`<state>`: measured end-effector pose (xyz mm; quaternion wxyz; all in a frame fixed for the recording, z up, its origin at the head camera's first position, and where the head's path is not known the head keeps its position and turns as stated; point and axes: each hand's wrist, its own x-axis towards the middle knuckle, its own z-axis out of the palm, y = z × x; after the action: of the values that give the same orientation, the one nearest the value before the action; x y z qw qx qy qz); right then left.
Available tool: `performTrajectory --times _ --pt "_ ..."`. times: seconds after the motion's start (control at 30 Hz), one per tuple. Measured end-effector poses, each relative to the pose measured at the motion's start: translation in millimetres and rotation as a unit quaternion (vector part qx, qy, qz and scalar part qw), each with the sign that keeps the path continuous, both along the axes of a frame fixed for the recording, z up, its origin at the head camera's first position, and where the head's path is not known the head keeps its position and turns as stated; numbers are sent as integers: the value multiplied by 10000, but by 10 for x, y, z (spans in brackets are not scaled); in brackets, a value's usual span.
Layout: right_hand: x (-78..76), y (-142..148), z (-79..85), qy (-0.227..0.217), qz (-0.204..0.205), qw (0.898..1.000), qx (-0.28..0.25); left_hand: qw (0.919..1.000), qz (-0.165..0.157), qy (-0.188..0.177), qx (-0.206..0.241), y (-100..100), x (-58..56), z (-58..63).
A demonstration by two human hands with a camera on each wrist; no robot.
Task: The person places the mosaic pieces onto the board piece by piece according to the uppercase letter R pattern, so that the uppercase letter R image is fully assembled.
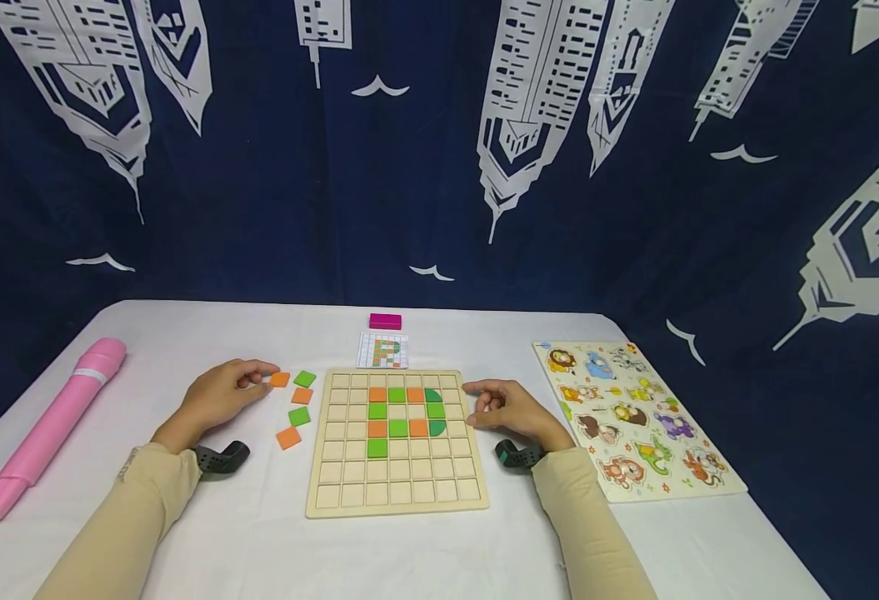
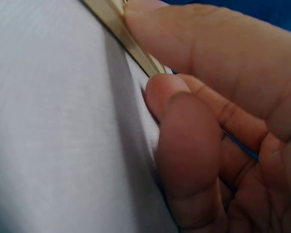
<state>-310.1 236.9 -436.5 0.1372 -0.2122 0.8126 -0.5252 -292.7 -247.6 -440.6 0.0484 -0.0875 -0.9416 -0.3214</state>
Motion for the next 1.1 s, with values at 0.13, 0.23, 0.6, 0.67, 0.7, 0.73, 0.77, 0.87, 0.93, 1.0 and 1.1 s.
performTrajectory --times 0.13,0.23,0.6,0.67,0.7,0.73,0.77,0.87,0.93,1.0,1.1 --pt "-6 5 3 12 55 10000 -66 9999 62 -21 92 0 1 -15" --pt "-15 7 -1 18 78 9999 -78 9999 73 21 112 -6 9 -26" --pt "-3 -18 3 0 -92 9999 67 9985 99 310 434 -28 59 -33" --pt "0 -24 8 7 -91 9999 53 9977 122 333 575 -38 58 -20" --pt "1 -25 8 7 -96 9999 54 9972 121 340 653 -39 57 -11" --pt "1 -26 9 4 -99 9999 56 9968 122 352 707 -38 59 3" --pt "0 -25 9 0 -102 9999 63 9965 115 380 731 -33 62 21" --pt "-2 -17 8 -8 -126 9999 103 9958 75 440 803 2 72 89" --pt "0 -11 7 -19 -141 9998 111 9957 60 471 800 37 89 156" --pt "2 -6 5 -37 -139 9999 87 9954 47 469 836 78 108 230" --pt "5 -1 0 -61 -146 9999 46 9951 -1 494 854 149 149 345"
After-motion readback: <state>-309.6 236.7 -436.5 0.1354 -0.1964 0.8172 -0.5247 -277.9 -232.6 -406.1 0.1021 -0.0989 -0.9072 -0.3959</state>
